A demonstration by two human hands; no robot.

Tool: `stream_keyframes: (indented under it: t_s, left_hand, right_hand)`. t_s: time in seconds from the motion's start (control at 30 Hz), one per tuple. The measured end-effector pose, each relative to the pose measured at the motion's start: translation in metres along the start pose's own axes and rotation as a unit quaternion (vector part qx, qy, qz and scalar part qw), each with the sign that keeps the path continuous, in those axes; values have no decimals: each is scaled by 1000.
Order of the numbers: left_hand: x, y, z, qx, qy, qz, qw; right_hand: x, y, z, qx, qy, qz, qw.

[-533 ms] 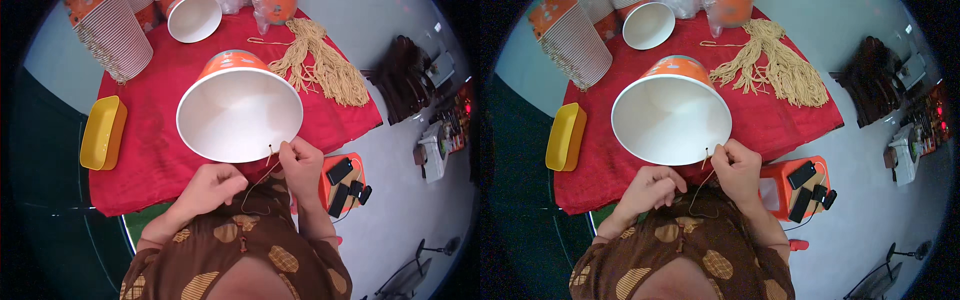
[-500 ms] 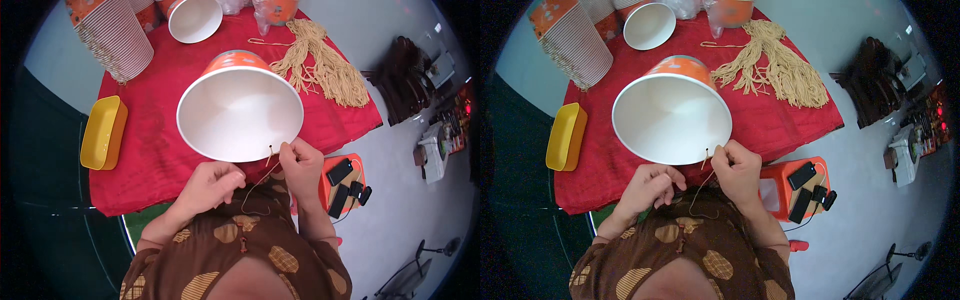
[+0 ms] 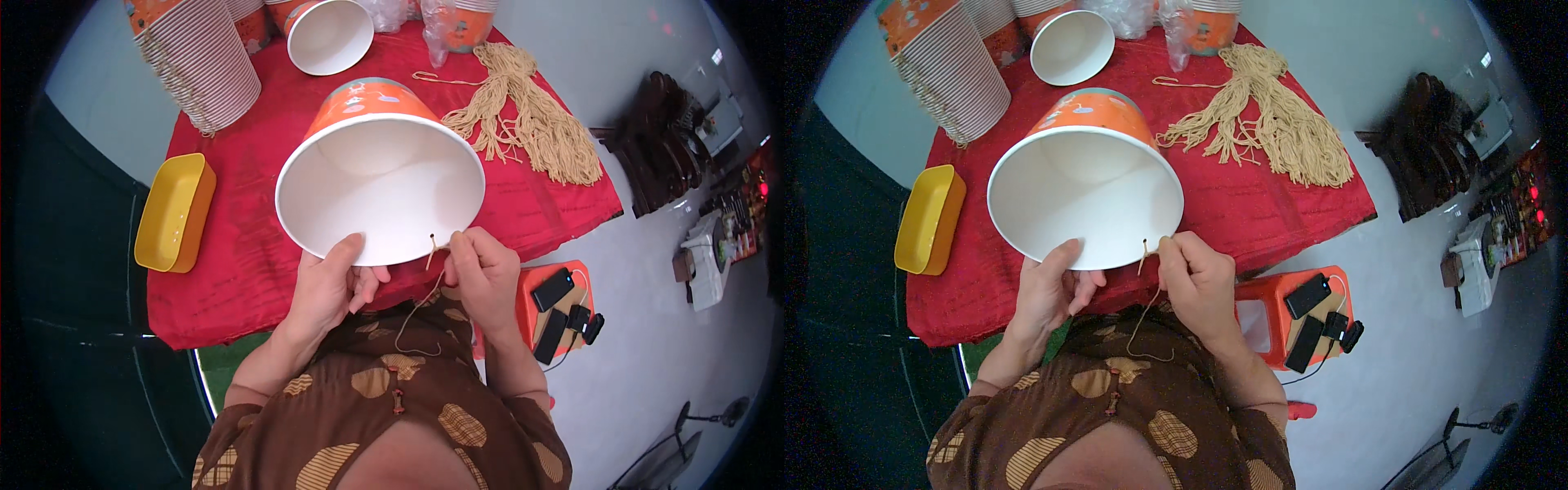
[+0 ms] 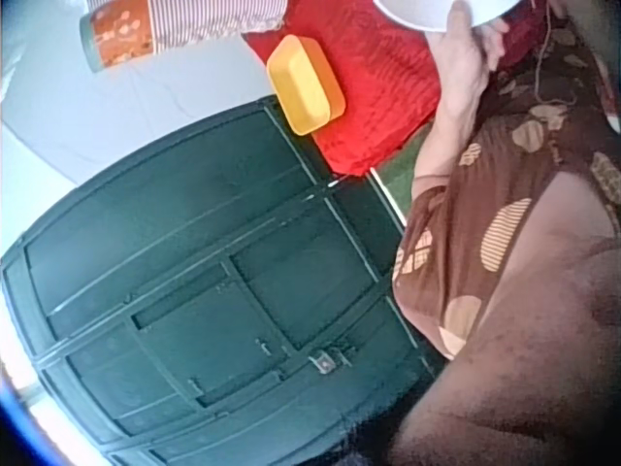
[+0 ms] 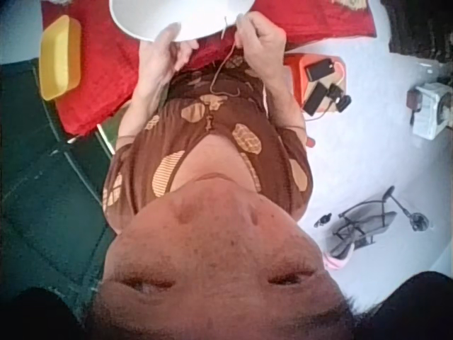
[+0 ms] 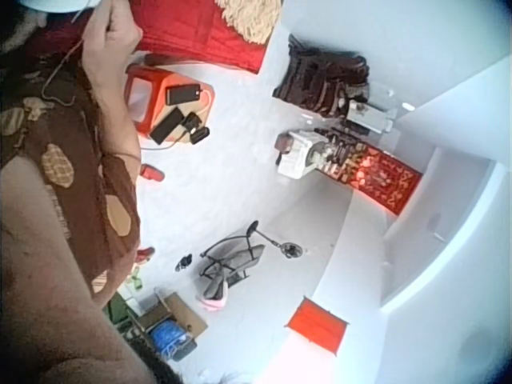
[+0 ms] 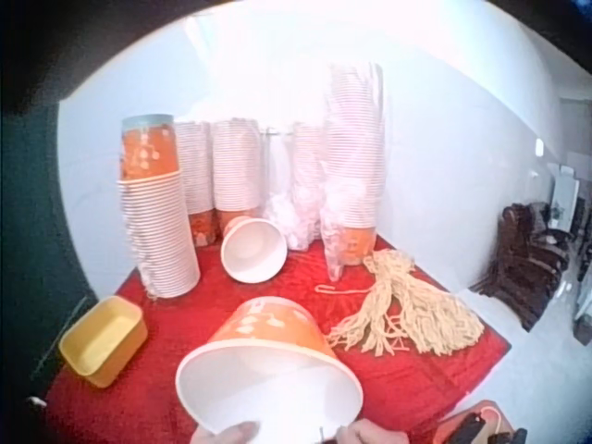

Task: Threading pre-cut strings through holes in paper buckets to create handles.

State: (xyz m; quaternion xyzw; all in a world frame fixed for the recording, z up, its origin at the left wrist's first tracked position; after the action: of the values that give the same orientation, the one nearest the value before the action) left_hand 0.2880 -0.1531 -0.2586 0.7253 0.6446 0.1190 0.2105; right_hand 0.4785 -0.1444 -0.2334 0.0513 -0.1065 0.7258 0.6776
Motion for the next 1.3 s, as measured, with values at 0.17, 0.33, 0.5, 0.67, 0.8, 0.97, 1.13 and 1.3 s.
stream_keyframes:
  t_s: [0.17, 0.33, 0.5, 0.67, 0.8, 0.97, 1.13, 1.3]
  left_hand:
    - [3, -6, -5, 19, 62, -39, 997]
    - [-4, -5, -11, 99, 109, -102, 984]
    - [-7, 0, -6, 127, 140, -86, 978]
    - [-10, 0, -2, 247, 152, -52, 956]
    - [-14, -19, 10, 279, 298, -110, 906]
    - [-8, -52, 67, -24, 122, -13, 992]
    - [-18, -26, 22, 229, 281, -127, 923]
    - [-7, -3, -1, 119, 106, -91, 983]
  right_hand:
    - [10, -15, 1, 16, -53, -62, 997]
    - [14, -1, -4, 94, -2, -29, 995]
    - [17, 18, -13, 153, 50, 9, 987]
    - [17, 22, -21, 131, 53, -5, 990]
    - [17, 19, -5, 35, -47, -66, 996]
    - [12, 16, 29, 37, -188, -147, 970]
    - [17, 22, 13, -59, -110, -107, 986]
    - [20, 20, -18, 27, -43, -97, 994]
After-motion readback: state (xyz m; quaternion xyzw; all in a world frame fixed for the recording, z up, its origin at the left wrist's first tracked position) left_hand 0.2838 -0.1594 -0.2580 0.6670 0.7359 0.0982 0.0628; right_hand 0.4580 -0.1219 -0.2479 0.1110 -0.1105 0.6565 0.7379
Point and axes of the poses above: each hand's wrist, its own x-axis towards the middle knuckle, its own y-axis out of the palm, z = x × y, the point moved 9 cm from there along x, towards the middle knuckle, and after that the axes turned 2 degrees about z, right-handed, at the moved point
